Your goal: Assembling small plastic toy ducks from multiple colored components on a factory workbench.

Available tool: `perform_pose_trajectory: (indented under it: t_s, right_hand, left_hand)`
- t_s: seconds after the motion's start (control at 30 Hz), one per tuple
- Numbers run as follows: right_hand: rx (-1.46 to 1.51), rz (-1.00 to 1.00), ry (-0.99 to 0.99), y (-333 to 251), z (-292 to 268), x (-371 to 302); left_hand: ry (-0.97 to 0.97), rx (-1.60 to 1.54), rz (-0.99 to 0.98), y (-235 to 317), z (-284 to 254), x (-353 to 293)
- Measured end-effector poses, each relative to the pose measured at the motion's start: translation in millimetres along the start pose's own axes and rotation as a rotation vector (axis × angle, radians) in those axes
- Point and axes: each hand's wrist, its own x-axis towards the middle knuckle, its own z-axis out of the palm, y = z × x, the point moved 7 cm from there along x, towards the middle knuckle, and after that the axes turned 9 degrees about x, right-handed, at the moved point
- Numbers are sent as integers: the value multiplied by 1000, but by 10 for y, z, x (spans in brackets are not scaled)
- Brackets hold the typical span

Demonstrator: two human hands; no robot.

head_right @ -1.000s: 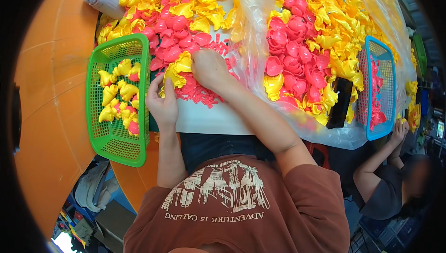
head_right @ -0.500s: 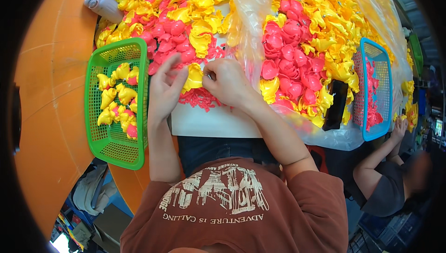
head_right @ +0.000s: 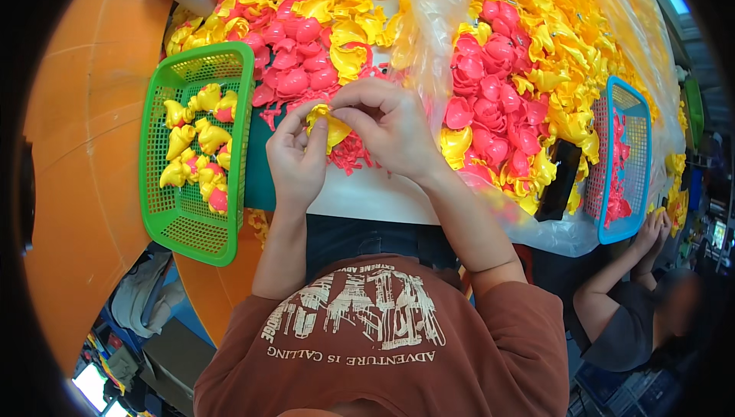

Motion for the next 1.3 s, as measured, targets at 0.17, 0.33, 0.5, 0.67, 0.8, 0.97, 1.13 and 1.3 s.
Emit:
perform_pose_trajectory:
  t_s: [0.17,0.33,0.5,0.67,0.8,0.97,1.13,1.3]
  right_hand:
    - [-43,-96,-53,-136,71,-28]
    - [-116,-154,-98,-162,80,-12]
    - [-168,-116,-149,-206,122,30]
    - [-309,-177,-257,-280,148,68]
    - [-144,-34,-318,-139,87,115]
    - [17,82,-374,48,97,205]
    - [-232,13,-118,86,3,267]
    - [-1085,-143,-306,405,-16,-2]
  left_hand:
    - [33,81,27,73,-32,-13]
    - [-1,56,4,95,-19,-28]
    - [-40,105,25,111,-31,-67]
    - [-134,81,-31,159,-21,-110]
    - [-140,73,9,134,-17,-141]
    - [-165,-143,-192,50,37,-166]
    - [7,-266,-233,-238,-157,-76]
    - [7,-520,-384,-400,-331,-96]
